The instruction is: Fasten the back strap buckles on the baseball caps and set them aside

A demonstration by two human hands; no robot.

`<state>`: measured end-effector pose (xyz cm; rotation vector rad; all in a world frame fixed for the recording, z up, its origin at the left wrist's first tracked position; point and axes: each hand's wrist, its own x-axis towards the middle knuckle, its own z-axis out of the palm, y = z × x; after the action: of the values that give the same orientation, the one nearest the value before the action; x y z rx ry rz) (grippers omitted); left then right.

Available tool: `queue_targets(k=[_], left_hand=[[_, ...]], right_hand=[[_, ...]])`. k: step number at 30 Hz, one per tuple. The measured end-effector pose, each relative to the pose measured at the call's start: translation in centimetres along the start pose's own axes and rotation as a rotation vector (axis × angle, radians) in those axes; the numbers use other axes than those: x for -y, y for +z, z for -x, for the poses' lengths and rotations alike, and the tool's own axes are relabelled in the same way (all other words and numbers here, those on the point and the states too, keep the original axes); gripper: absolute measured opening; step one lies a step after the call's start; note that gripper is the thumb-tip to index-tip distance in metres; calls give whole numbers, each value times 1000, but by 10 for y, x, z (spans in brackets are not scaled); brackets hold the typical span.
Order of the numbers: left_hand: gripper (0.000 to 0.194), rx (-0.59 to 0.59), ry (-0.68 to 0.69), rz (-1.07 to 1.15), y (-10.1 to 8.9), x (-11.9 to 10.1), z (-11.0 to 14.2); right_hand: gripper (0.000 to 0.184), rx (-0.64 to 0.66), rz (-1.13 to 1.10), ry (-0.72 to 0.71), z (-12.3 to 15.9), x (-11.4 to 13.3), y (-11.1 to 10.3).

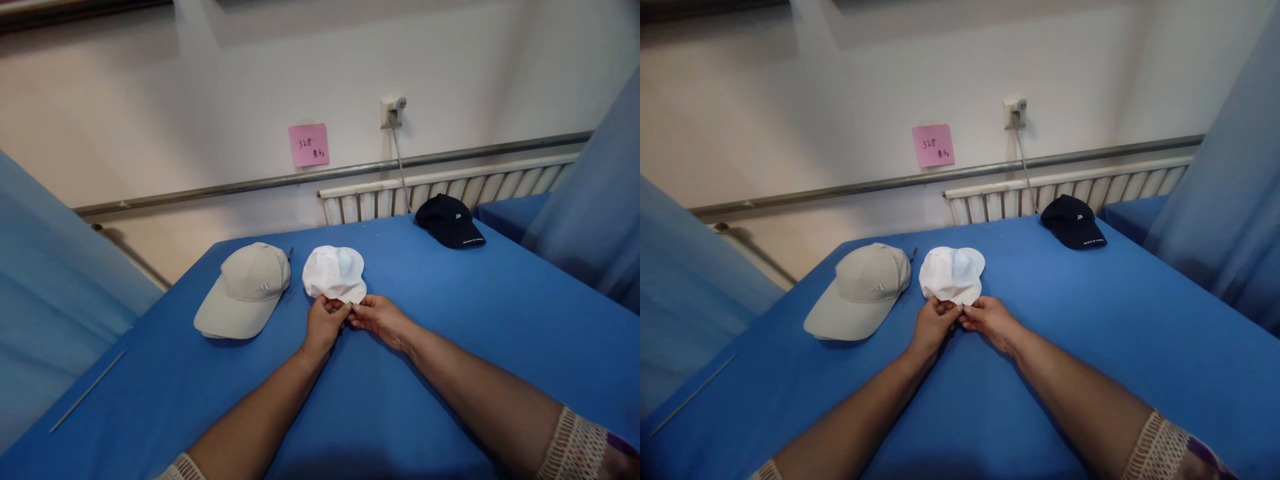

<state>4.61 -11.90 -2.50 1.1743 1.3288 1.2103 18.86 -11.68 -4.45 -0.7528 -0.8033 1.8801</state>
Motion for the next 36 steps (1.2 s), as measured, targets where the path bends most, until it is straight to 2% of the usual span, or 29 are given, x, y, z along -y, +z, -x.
queue_targets(k=[8, 15, 23, 30, 36], left_hand=[[36, 14, 37, -28, 0, 1, 0], [33, 27, 89, -109, 3, 0, 2], [33, 40, 97, -160, 2, 6, -1], [35, 29, 71, -111, 1, 7, -3], [36, 28, 30, -80, 2, 6, -2]], right_hand=[[33, -32, -37, 77, 3, 9, 4], [15, -117, -37, 124, 0, 11, 6], [12, -169, -27, 116, -2, 9, 7], [12, -91, -63, 88, 1, 10, 5], [8, -124, -43, 85, 1, 9, 6]])
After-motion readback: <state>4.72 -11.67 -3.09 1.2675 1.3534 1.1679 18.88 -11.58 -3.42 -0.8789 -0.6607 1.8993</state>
